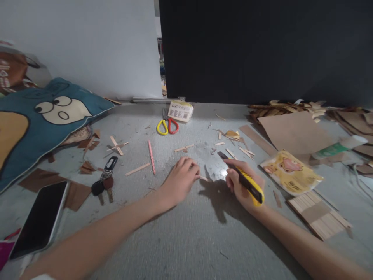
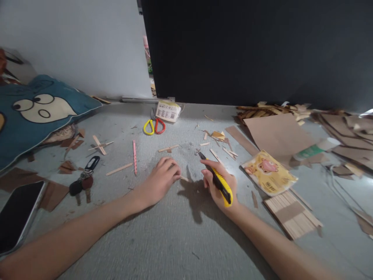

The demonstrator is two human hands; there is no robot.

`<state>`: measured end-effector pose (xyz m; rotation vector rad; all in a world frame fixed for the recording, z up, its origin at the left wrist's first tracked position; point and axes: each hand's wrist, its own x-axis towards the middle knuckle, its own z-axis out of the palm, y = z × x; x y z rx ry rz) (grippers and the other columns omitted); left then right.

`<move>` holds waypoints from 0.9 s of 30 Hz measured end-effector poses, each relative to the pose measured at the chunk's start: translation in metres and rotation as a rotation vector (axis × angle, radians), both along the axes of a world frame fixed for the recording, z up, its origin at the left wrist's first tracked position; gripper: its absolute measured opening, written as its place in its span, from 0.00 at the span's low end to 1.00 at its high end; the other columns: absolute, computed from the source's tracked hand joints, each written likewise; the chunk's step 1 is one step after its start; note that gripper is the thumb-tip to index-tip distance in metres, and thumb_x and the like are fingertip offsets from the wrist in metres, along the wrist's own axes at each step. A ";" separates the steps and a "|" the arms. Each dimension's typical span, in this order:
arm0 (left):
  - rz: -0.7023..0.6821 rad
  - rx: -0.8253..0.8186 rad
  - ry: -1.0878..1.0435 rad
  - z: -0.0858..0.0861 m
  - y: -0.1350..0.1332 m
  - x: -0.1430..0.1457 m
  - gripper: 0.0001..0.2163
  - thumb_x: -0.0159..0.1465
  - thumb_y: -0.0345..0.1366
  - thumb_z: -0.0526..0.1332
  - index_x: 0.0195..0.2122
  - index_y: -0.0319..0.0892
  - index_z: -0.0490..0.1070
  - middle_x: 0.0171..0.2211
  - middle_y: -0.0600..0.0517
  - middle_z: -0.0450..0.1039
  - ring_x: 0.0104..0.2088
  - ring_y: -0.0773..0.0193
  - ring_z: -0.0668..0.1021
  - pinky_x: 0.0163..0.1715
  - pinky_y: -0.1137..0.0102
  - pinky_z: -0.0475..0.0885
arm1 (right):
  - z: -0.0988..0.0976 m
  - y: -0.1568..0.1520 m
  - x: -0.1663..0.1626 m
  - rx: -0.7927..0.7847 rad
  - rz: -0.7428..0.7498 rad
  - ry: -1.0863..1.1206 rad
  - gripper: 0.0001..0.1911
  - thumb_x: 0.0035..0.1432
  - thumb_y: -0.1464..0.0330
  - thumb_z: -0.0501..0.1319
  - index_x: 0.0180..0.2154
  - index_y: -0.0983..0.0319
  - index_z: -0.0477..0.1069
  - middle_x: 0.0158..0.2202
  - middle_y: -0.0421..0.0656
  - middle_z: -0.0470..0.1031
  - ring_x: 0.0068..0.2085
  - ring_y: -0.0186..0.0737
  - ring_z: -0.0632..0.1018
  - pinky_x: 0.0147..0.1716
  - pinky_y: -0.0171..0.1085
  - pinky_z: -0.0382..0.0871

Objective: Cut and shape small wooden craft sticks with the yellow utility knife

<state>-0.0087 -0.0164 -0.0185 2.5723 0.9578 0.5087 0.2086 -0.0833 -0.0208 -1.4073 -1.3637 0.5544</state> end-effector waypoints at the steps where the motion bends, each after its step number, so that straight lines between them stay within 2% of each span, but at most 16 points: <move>1: 0.029 -0.005 0.035 -0.001 0.000 0.000 0.07 0.75 0.34 0.56 0.42 0.40 0.72 0.46 0.46 0.71 0.52 0.53 0.70 0.51 0.58 0.71 | -0.001 0.000 0.000 -0.001 0.039 -0.003 0.17 0.70 0.52 0.59 0.48 0.55 0.75 0.18 0.34 0.71 0.18 0.36 0.71 0.21 0.36 0.67; 4: 0.121 -0.031 0.084 -0.005 -0.001 0.001 0.05 0.72 0.34 0.60 0.38 0.40 0.71 0.43 0.45 0.70 0.49 0.51 0.70 0.48 0.58 0.69 | -0.002 0.002 -0.002 -0.015 0.147 0.009 0.14 0.71 0.54 0.59 0.48 0.54 0.73 0.25 0.38 0.78 0.21 0.37 0.75 0.24 0.38 0.72; 8: 0.126 -0.192 -0.089 -0.002 -0.007 0.003 0.06 0.73 0.30 0.57 0.37 0.41 0.70 0.38 0.48 0.72 0.43 0.56 0.73 0.43 0.63 0.69 | 0.001 0.007 -0.008 -0.020 0.178 0.117 0.14 0.66 0.54 0.65 0.43 0.54 0.67 0.36 0.45 0.83 0.28 0.42 0.81 0.29 0.42 0.77; 10: 0.124 -0.322 -0.212 0.001 -0.012 0.005 0.07 0.73 0.31 0.55 0.37 0.42 0.69 0.35 0.50 0.72 0.37 0.60 0.75 0.39 0.66 0.69 | 0.002 0.009 -0.011 -0.048 0.207 0.190 0.19 0.60 0.53 0.70 0.40 0.54 0.63 0.36 0.44 0.82 0.32 0.44 0.82 0.32 0.43 0.78; 15: 0.150 -0.572 -0.462 0.004 -0.018 0.013 0.07 0.71 0.28 0.52 0.38 0.42 0.69 0.29 0.53 0.75 0.31 0.64 0.77 0.33 0.70 0.69 | -0.002 0.011 -0.017 -0.148 0.345 0.254 0.26 0.55 0.54 0.75 0.38 0.53 0.58 0.30 0.39 0.80 0.29 0.42 0.81 0.30 0.40 0.76; 22: 0.151 -0.552 -0.466 0.006 -0.021 0.016 0.12 0.73 0.37 0.53 0.34 0.43 0.71 0.26 0.52 0.76 0.29 0.64 0.77 0.33 0.69 0.69 | -0.001 0.012 -0.020 -0.192 0.341 0.378 0.29 0.51 0.52 0.76 0.38 0.53 0.57 0.29 0.35 0.77 0.26 0.40 0.80 0.27 0.39 0.75; 27: 0.168 -0.578 -0.495 0.008 -0.022 0.017 0.11 0.73 0.38 0.53 0.35 0.43 0.69 0.25 0.53 0.75 0.27 0.65 0.75 0.31 0.70 0.68 | 0.000 0.013 -0.021 -0.179 0.352 0.370 0.26 0.55 0.54 0.74 0.38 0.53 0.57 0.30 0.36 0.78 0.28 0.42 0.81 0.29 0.42 0.77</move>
